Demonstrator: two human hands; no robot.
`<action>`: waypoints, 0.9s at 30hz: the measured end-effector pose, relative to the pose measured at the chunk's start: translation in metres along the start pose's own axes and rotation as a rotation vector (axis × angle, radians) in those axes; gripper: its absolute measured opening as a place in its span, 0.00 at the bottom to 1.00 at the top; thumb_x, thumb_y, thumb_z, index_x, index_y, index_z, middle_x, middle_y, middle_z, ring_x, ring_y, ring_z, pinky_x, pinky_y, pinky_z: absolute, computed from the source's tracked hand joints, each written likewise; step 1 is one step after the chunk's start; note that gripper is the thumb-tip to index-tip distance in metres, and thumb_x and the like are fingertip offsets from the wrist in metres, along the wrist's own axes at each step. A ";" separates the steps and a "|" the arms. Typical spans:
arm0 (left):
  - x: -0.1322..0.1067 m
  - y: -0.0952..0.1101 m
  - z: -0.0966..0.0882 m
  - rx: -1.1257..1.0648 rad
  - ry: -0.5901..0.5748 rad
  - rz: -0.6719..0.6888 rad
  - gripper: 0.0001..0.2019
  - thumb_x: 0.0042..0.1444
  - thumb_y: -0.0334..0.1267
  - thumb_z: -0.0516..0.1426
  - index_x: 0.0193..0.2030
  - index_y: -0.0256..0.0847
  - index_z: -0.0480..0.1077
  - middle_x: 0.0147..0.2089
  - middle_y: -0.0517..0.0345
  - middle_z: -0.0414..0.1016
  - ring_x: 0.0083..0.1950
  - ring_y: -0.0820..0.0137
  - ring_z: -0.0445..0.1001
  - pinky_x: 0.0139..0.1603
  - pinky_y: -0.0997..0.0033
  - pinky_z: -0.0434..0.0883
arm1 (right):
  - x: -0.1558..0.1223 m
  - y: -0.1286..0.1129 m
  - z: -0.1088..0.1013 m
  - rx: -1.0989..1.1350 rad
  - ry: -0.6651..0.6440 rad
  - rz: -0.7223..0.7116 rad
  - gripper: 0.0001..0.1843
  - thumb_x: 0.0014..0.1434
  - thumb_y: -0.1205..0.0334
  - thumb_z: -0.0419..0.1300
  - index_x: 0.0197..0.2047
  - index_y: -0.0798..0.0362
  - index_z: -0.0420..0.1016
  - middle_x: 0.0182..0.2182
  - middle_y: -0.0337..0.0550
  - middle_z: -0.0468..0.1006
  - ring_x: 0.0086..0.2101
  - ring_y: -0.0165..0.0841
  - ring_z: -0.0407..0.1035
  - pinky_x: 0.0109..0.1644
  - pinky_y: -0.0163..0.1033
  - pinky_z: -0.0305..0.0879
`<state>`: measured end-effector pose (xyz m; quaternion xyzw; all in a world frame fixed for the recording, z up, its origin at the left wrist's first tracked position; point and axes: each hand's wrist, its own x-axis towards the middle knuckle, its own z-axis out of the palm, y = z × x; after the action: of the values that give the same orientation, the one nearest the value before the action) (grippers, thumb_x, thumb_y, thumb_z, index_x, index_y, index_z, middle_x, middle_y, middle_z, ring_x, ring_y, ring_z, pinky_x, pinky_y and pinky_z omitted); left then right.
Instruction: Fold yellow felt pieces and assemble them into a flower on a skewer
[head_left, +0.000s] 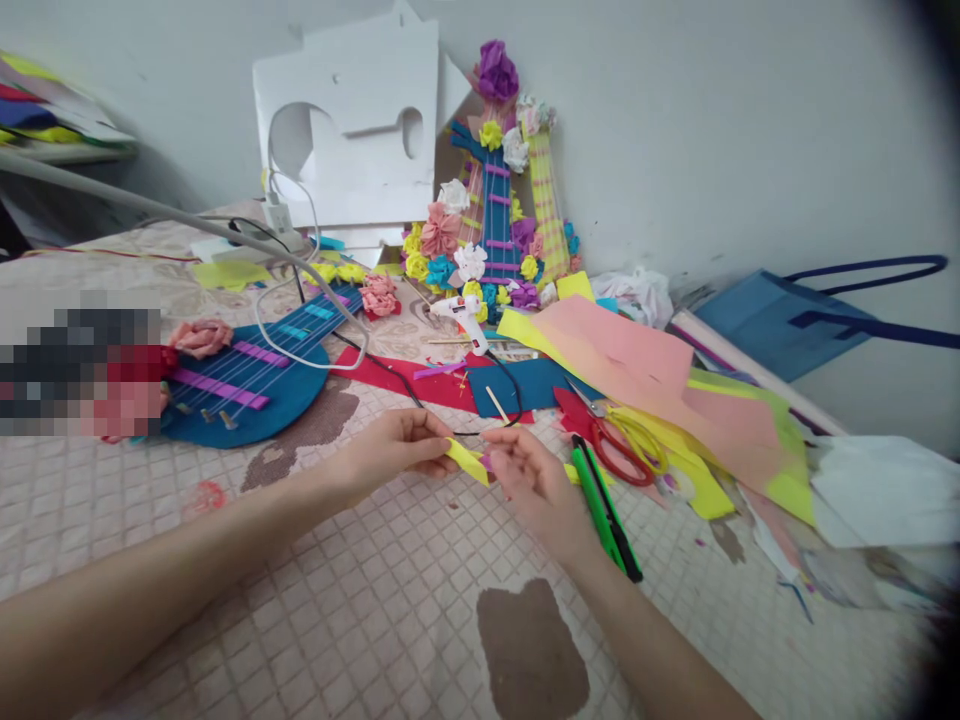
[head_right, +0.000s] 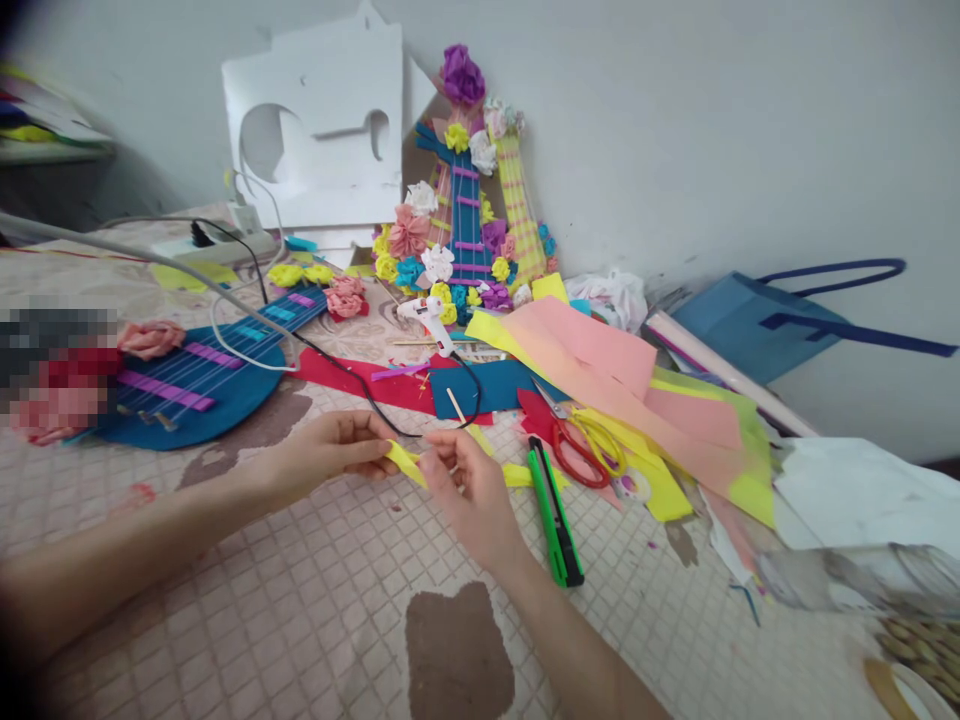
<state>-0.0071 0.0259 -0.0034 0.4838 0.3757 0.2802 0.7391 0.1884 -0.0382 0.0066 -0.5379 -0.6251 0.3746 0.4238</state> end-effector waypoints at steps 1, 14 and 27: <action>-0.001 0.001 0.001 0.013 -0.002 0.001 0.11 0.48 0.38 0.64 0.34 0.35 0.69 0.31 0.56 0.79 0.32 0.74 0.77 0.39 0.73 0.73 | 0.000 0.000 0.001 0.000 -0.017 0.007 0.14 0.60 0.54 0.57 0.46 0.51 0.69 0.36 0.43 0.75 0.32 0.31 0.69 0.31 0.35 0.66; 0.003 -0.004 -0.001 0.008 0.006 -0.019 0.15 0.45 0.43 0.65 0.34 0.37 0.68 0.32 0.56 0.79 0.34 0.72 0.78 0.38 0.73 0.73 | 0.003 0.001 -0.002 -0.163 0.042 -0.041 0.04 0.56 0.64 0.56 0.30 0.51 0.69 0.27 0.37 0.74 0.27 0.29 0.67 0.28 0.33 0.62; -0.003 0.003 0.007 0.131 0.020 -0.005 0.12 0.47 0.41 0.62 0.32 0.36 0.68 0.26 0.62 0.74 0.26 0.77 0.69 0.30 0.77 0.64 | 0.084 0.040 -0.119 -0.333 0.405 -0.021 0.15 0.52 0.52 0.60 0.39 0.54 0.70 0.34 0.44 0.75 0.24 0.30 0.64 0.29 0.38 0.62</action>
<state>-0.0028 0.0211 0.0015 0.5275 0.4017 0.2578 0.7028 0.3084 0.0519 0.0230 -0.6577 -0.5862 0.1470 0.4497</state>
